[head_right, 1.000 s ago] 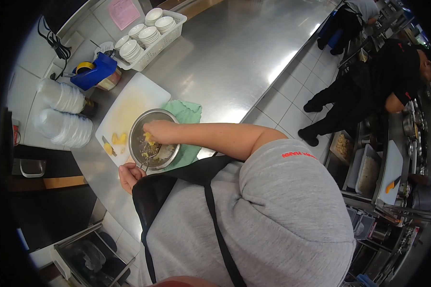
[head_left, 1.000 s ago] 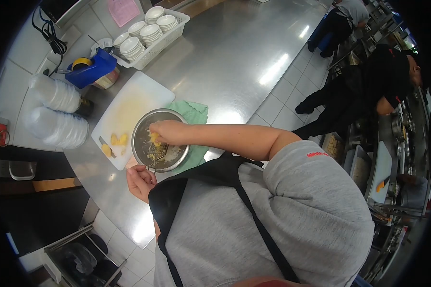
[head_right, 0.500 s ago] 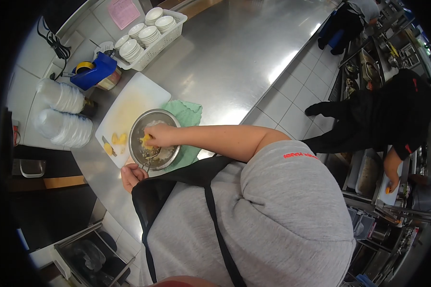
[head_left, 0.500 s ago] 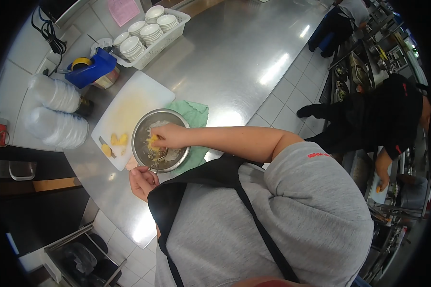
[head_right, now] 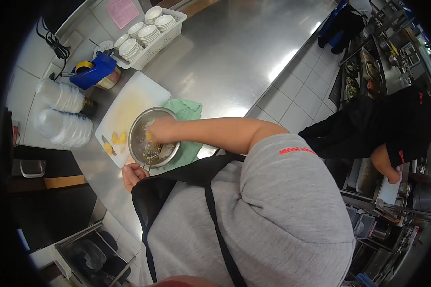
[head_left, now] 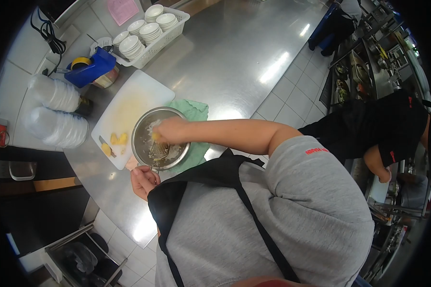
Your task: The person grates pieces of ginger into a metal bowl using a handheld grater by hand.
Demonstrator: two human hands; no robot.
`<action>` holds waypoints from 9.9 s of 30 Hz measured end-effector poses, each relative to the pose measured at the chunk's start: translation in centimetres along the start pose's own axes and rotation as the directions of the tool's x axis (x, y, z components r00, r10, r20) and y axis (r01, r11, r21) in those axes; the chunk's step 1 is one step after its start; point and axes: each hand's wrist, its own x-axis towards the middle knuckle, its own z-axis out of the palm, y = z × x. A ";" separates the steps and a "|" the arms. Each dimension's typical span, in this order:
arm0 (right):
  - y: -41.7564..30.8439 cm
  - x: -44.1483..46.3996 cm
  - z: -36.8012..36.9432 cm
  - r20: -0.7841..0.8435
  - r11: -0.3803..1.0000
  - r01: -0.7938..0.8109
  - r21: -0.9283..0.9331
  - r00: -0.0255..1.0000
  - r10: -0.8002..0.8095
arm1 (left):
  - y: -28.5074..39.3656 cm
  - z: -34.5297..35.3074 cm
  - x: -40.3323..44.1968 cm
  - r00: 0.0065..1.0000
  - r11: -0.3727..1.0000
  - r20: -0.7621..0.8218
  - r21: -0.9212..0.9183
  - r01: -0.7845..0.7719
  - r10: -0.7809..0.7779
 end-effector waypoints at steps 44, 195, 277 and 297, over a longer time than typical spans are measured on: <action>-1.5 0.3 0.6 0.079 1.000 -0.008 -0.009 0.997 0.008 | 2.3 -2.3 2.3 0.802 0.893 0.475 0.069 -0.444 0.362; 0.6 1.9 1.0 0.058 0.962 -0.063 -0.266 0.995 0.081 | 1.1 -1.4 0.3 0.988 0.970 0.140 0.222 -0.099 0.068; 2.5 1.1 0.4 -0.133 0.975 0.188 0.122 0.976 -0.172 | 0.2 -1.7 1.1 0.980 0.932 0.108 0.308 -0.193 0.167; 2.7 1.0 -0.5 0.127 0.923 -0.051 0.380 0.992 0.002 | 0.3 -1.4 0.9 0.977 0.934 0.121 0.293 -0.203 0.175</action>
